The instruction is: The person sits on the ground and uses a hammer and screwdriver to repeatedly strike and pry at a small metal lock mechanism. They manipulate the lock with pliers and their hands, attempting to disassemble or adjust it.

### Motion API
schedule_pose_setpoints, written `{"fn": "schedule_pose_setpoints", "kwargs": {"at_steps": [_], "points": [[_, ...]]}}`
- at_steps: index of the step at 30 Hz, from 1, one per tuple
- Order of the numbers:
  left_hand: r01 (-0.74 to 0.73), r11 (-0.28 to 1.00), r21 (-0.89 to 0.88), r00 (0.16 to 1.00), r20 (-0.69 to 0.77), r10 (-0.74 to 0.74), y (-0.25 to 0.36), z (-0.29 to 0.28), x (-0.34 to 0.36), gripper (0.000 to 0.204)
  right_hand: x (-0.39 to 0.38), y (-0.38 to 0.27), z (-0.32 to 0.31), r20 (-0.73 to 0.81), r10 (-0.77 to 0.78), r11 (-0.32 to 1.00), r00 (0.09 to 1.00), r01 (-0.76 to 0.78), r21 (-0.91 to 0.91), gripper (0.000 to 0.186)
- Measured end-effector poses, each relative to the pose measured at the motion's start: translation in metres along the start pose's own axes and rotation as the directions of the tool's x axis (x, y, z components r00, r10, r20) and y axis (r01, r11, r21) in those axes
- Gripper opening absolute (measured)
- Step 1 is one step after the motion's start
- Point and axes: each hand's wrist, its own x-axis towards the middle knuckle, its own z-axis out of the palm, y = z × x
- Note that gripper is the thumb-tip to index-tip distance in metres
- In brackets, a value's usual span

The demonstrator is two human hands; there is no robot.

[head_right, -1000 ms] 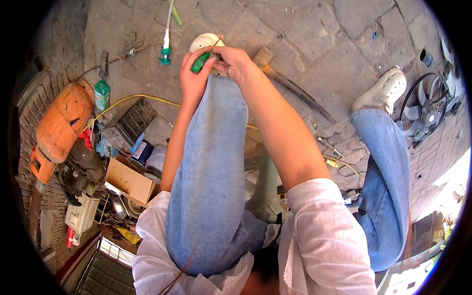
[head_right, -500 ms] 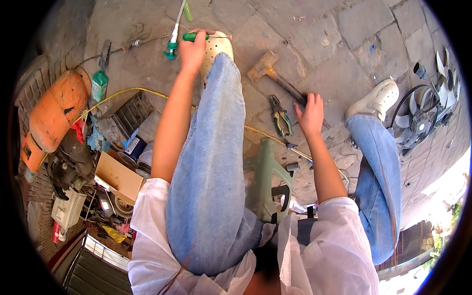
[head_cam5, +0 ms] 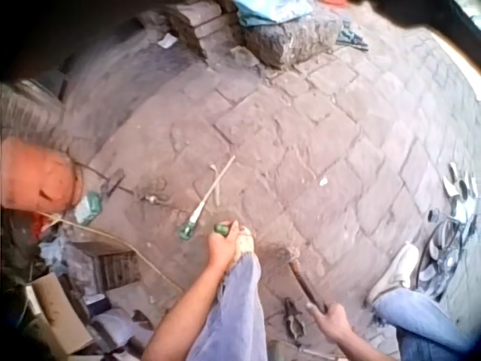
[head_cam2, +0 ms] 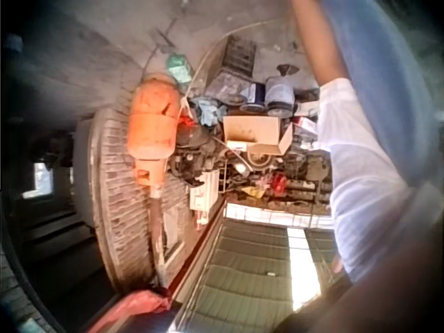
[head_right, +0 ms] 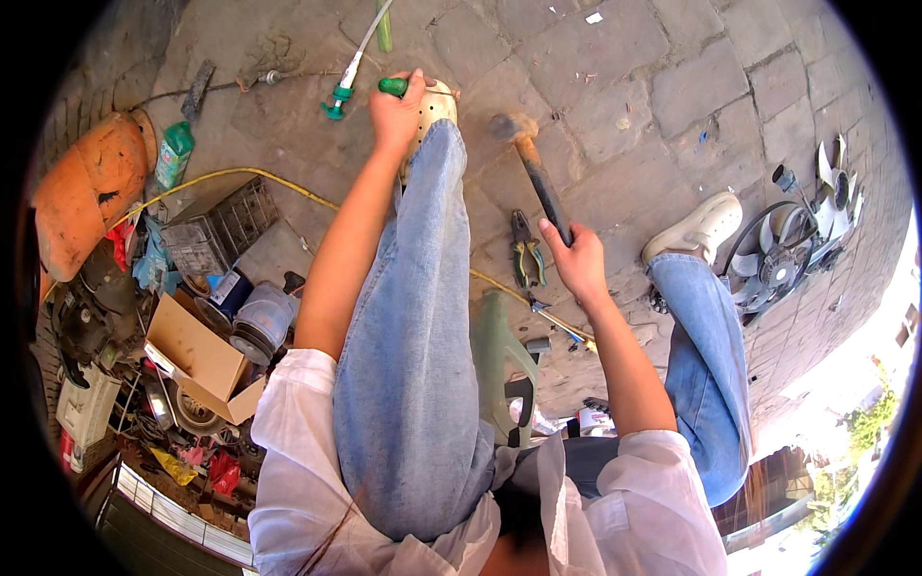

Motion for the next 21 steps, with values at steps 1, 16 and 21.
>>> {"fn": "schedule_pose_setpoints", "kwargs": {"at_steps": [1, 16, 21], "points": [[0.028, 1.0, 0.008, 1.0, -0.006, -0.028, -0.001, 0.002, 0.0, 0.027, 0.002, -0.007, 0.001, 0.055, 0.052, 0.993, 0.997, -0.058, 0.106, 0.053], [-0.115, 0.989, 0.092, 0.988, -0.089, 0.123, -0.026, 0.009, 0.002, 0.028, -0.059, -0.151, -0.005, 0.179, -0.368, 0.887, 0.912, 0.287, 0.363, 0.036], [-0.015, 0.999, -0.041, 0.999, -0.04, 0.013, -0.016, 0.01, -0.002, 0.029, -0.073, -0.18, 0.008, 0.16, -0.477, 0.861, 0.864, 0.424, 0.279, 0.035]]}}
